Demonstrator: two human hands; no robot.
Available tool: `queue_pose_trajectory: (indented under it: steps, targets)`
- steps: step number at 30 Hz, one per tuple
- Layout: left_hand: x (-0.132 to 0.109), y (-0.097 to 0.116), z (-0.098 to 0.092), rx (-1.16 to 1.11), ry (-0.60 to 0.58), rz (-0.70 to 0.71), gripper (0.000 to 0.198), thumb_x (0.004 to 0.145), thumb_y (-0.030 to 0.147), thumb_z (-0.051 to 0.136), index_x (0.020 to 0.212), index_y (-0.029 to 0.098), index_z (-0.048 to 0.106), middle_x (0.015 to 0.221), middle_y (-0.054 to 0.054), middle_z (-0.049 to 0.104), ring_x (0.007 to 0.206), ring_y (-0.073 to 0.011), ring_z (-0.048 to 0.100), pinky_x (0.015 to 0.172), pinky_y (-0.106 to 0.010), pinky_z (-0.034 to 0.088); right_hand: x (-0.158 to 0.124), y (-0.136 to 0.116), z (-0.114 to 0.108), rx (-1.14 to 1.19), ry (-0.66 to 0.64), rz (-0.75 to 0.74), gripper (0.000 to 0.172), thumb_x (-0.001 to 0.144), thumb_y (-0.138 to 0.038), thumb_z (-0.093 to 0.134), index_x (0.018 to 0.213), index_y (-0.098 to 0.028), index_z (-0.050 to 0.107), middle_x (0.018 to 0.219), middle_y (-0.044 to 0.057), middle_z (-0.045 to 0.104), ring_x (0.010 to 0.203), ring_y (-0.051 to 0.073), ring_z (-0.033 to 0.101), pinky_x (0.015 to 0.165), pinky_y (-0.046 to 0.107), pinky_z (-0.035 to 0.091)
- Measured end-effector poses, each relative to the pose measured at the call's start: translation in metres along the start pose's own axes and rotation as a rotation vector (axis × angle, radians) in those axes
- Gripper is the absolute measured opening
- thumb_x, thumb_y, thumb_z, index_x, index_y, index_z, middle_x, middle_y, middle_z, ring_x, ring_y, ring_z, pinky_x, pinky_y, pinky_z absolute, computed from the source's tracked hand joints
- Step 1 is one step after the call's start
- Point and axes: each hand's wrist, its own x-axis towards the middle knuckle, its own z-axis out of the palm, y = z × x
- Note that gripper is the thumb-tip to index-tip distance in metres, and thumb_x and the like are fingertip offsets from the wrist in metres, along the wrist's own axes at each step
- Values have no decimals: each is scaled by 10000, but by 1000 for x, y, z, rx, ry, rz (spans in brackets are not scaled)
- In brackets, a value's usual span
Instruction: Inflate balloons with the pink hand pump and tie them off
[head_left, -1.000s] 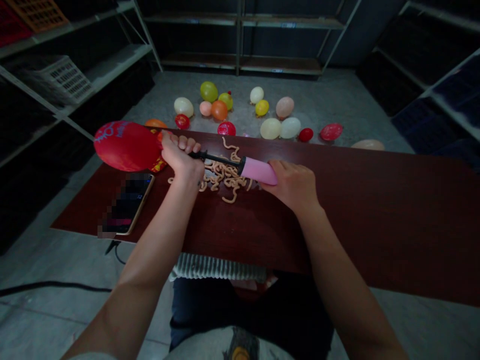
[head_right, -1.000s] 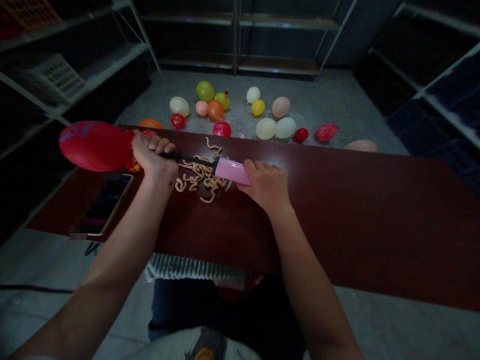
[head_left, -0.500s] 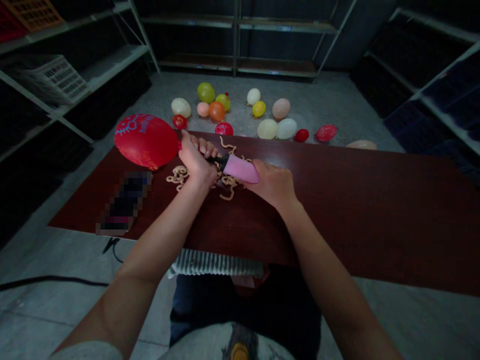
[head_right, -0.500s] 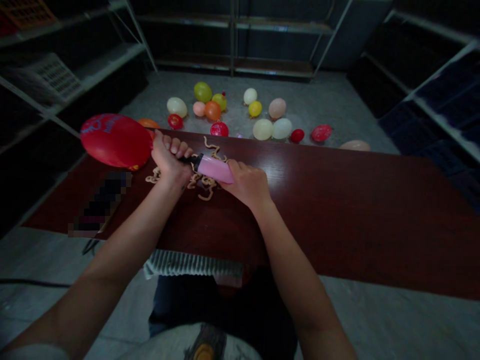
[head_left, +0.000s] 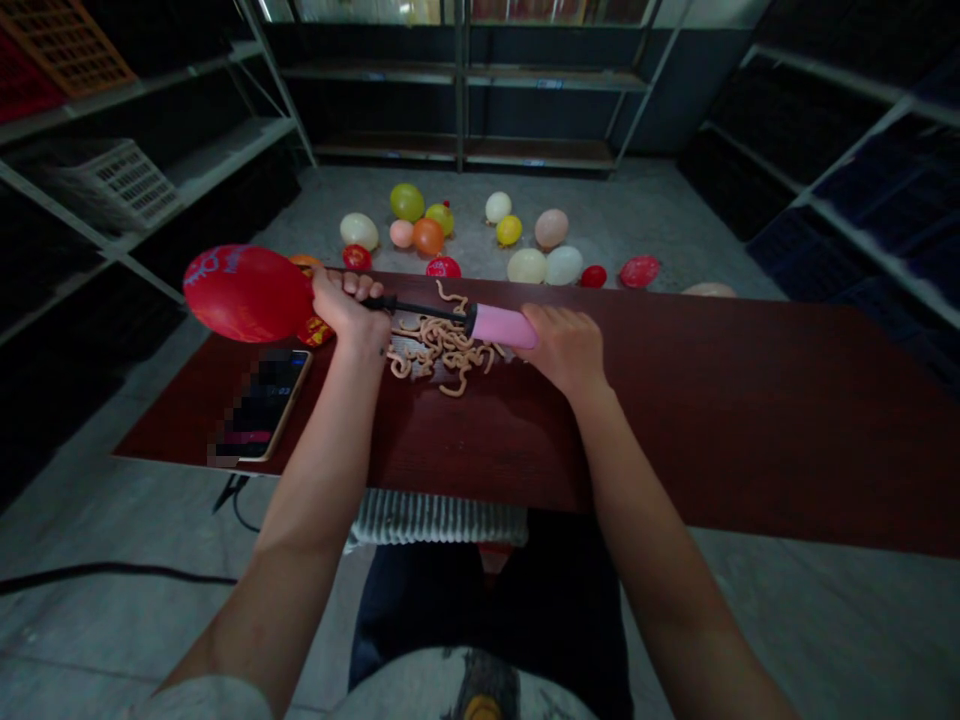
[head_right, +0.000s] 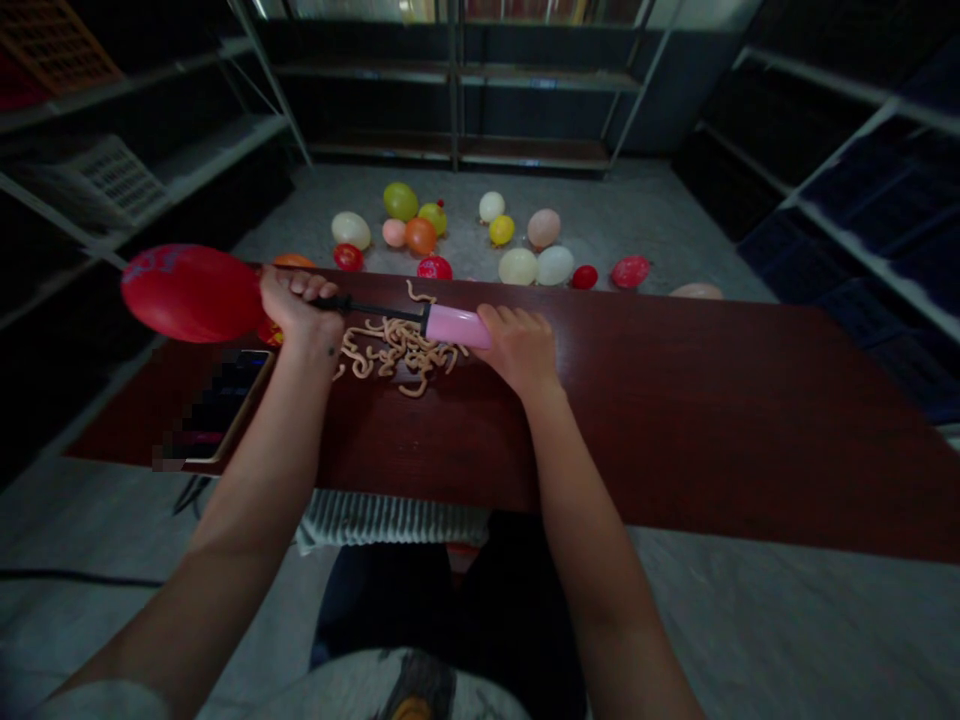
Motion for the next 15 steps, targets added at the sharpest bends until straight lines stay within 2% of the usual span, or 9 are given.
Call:
queue_pose_trajectory:
  steps: [3, 6, 15]
  targets:
    - [7, 5, -3, 8, 2, 43, 447, 1097, 280, 320, 665, 204, 233, 493, 62, 238, 352, -70, 242, 406, -233, 239, -1, 10, 0, -28, 6, 14, 345, 933, -433, 555, 1176, -204, 646, 1043, 102, 733, 935, 265, 625, 774, 366, 348]
    - [9, 4, -5, 42, -20, 87, 457, 1082, 279, 363, 651, 205, 227, 507, 58, 242, 357, -76, 248, 417, -245, 237, -3, 12, 1, -25, -4, 27, 359, 915, -441, 585, 1179, -204, 637, 1051, 105, 728, 927, 262, 626, 747, 353, 350]
    - [-15, 6, 9, -6, 69, 59, 496, 1102, 244, 354, 625, 185, 232, 486, 70, 219, 359, -51, 208, 409, -211, 155, -7, 5, -3, -26, -94, 12, 336, 872, -446, 654, 1082, -186, 627, 996, 101, 732, 845, 248, 651, 670, 329, 321]
